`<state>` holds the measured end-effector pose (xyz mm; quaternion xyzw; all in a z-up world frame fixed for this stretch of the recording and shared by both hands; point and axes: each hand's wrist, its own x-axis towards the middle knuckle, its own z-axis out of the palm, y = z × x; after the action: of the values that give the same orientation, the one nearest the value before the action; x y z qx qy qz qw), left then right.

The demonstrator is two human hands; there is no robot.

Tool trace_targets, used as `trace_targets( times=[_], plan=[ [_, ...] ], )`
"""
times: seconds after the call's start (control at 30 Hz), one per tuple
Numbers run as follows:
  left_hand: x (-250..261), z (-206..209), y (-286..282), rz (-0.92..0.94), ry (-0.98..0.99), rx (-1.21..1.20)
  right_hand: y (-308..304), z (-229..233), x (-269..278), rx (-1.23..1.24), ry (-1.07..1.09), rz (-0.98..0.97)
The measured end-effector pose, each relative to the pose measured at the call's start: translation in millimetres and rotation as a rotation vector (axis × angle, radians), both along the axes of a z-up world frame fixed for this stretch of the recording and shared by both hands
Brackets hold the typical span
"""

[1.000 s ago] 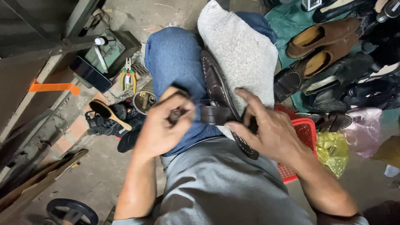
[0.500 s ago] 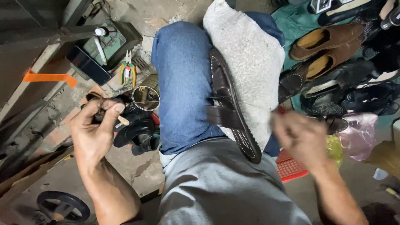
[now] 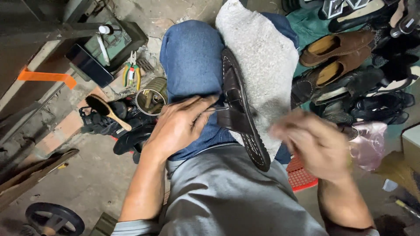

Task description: Hand-stitching the sole of a brown sandal using a needle and thread.

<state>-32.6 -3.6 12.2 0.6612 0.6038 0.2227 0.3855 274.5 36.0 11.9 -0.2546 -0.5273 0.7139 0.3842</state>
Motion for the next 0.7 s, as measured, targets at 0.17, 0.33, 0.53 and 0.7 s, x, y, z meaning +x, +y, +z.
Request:
trace_targets(
  times=[0.17,0.33,0.53,0.7],
  plan=[
    [-8.7,-3.2,-3.3,-0.011,-0.164,-0.056,6.9,-16.5,-33.0,0.702,-0.966,-0.038],
    [-0.8,-8.4,-5.5,0.044,-0.253,-0.140,-1.2,-26.7,-15.4,0.600,-1.025,0.057],
    [6.4,-18.9,-1.1,0.032,-0.375,-0.208,-18.7,-44.1,5.7,0.479,-0.918,0.028],
    [19.7,-15.1,8.7,0.006,-0.421,-0.205,-23.0,-42.5,11.4,0.427,-0.902,-0.022]
  ],
)
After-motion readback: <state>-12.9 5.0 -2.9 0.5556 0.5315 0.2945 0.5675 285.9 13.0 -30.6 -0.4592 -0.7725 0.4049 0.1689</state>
